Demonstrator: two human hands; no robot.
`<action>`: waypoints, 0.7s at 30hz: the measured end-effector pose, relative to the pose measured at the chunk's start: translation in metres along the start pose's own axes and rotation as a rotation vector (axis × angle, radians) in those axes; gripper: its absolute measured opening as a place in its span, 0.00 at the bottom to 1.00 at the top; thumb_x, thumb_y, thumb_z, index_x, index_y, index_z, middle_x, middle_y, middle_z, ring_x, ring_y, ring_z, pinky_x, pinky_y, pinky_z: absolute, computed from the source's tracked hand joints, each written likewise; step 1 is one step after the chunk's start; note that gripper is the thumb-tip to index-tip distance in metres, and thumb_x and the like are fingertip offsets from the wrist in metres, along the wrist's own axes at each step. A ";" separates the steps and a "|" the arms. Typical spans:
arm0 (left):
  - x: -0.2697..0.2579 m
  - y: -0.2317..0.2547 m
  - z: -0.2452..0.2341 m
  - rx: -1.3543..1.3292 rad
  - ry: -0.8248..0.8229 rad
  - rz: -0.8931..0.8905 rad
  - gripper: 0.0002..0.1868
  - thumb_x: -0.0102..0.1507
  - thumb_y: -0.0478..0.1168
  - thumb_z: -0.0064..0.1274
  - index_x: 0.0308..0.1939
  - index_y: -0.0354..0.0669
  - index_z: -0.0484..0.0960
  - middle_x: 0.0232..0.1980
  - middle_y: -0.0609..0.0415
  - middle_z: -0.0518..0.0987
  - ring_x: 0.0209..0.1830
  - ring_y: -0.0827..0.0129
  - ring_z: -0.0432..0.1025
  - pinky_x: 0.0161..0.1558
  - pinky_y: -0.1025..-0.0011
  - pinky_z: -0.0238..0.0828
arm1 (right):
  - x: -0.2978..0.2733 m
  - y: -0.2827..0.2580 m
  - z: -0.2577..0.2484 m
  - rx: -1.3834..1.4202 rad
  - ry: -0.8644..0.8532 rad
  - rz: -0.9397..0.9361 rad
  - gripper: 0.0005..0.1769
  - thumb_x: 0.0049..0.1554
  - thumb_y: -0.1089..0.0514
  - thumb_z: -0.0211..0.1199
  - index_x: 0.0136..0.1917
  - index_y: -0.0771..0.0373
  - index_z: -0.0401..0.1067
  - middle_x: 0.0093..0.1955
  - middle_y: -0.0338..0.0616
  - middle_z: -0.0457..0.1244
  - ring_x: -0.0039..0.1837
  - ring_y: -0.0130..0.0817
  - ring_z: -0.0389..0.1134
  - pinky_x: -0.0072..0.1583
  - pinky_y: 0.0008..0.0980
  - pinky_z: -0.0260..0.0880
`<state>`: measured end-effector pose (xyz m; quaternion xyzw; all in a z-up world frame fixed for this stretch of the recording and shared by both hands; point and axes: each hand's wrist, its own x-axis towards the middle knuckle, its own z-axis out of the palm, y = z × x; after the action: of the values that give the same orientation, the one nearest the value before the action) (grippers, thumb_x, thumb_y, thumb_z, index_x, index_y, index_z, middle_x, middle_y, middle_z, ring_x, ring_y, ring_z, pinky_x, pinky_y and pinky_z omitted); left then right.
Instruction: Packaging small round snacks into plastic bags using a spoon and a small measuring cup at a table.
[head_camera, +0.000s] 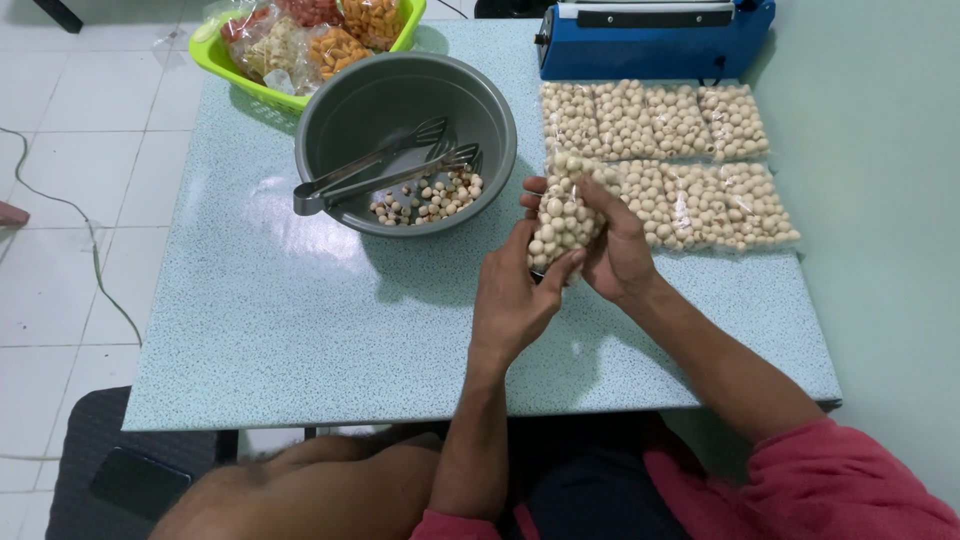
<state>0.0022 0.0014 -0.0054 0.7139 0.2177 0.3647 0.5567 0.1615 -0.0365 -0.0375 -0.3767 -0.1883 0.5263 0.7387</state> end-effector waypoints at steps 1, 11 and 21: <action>0.001 0.002 0.000 0.000 0.000 0.000 0.23 0.62 0.41 0.62 0.50 0.23 0.76 0.35 0.29 0.82 0.30 0.45 0.82 0.24 0.59 0.77 | -0.002 -0.002 0.004 0.000 0.000 -0.001 0.34 0.60 0.41 0.59 0.68 0.69 0.68 0.62 0.58 0.69 0.62 0.46 0.73 0.65 0.51 0.75; 0.009 -0.004 0.002 0.187 -0.054 -0.022 0.25 0.66 0.55 0.56 0.30 0.33 0.78 0.17 0.41 0.75 0.12 0.63 0.73 0.11 0.69 0.61 | -0.013 -0.004 0.028 -0.143 0.086 -0.105 0.32 0.62 0.43 0.59 0.62 0.76 0.69 0.59 0.66 0.69 0.58 0.48 0.75 0.62 0.50 0.78; 0.004 0.000 -0.006 0.161 0.303 0.017 0.28 0.64 0.53 0.63 0.55 0.34 0.72 0.35 0.47 0.74 0.32 0.61 0.73 0.27 0.64 0.68 | -0.009 -0.014 0.012 -0.681 -0.121 -0.260 0.17 0.65 0.52 0.60 0.51 0.70 0.77 0.46 0.54 0.72 0.52 0.41 0.75 0.56 0.43 0.79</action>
<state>0.0006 0.0083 -0.0036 0.6950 0.3214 0.4543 0.4552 0.1584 -0.0427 -0.0181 -0.5420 -0.4421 0.3564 0.6194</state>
